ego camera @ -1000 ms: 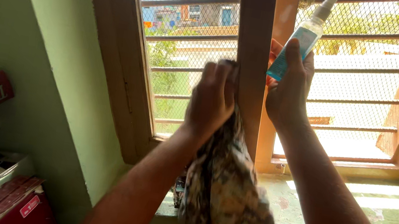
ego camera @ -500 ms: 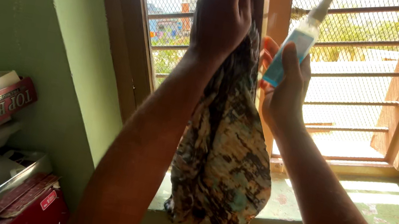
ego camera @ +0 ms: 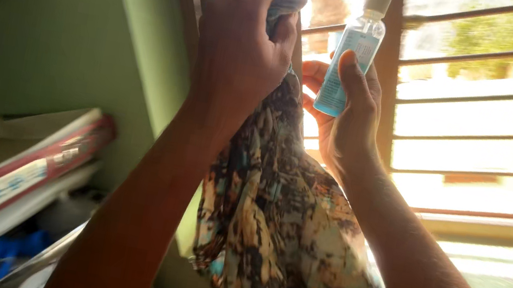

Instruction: The person sprays a liquid onto a mirror and a window, then wipes them down with a cloth.

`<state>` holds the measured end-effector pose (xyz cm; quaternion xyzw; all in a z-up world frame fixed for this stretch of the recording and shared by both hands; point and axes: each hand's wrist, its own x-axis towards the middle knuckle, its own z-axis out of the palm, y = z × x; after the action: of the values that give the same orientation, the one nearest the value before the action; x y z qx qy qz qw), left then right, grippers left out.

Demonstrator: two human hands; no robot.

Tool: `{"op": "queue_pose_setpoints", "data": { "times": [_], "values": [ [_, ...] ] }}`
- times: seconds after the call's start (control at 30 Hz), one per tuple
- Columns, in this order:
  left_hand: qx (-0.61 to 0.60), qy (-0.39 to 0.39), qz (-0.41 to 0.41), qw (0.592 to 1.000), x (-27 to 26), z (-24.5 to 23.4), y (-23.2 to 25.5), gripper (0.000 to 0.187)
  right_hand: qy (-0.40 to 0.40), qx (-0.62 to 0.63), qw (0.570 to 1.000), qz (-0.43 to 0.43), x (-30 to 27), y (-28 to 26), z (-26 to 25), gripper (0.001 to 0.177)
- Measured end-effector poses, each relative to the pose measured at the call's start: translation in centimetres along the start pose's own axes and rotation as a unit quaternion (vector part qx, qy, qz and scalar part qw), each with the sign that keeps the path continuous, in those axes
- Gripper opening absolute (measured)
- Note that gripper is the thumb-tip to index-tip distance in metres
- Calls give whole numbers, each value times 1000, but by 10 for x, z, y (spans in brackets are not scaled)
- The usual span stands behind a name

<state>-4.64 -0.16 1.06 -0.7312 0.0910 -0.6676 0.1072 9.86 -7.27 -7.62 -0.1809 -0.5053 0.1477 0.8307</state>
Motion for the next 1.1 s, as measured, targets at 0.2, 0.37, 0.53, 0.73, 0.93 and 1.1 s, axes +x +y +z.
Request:
{"op": "queue_pose_setpoints", "data": {
  "times": [0.2,0.37,0.53,0.73,0.93,1.1],
  "values": [
    [115,-5,-18,993,-6,-64,2,33,-75,122,990,3,4,31,51,36],
    [145,-40,-25,988,-5,-112,-6,36,-118,192,970,92,-3,52,90,39],
    [206,-61,-45,976,-13,-146,-27,37,-186,211,951,130,-9,74,123,44],
    [286,-69,-22,956,-27,-171,-45,35,-199,182,953,137,-2,107,146,46],
    [496,-118,47,859,-39,-173,-69,28,-131,125,975,127,3,129,134,36],
    [550,-250,59,795,-58,-177,-82,9,-123,109,975,149,0,131,124,33]
  ]
}}
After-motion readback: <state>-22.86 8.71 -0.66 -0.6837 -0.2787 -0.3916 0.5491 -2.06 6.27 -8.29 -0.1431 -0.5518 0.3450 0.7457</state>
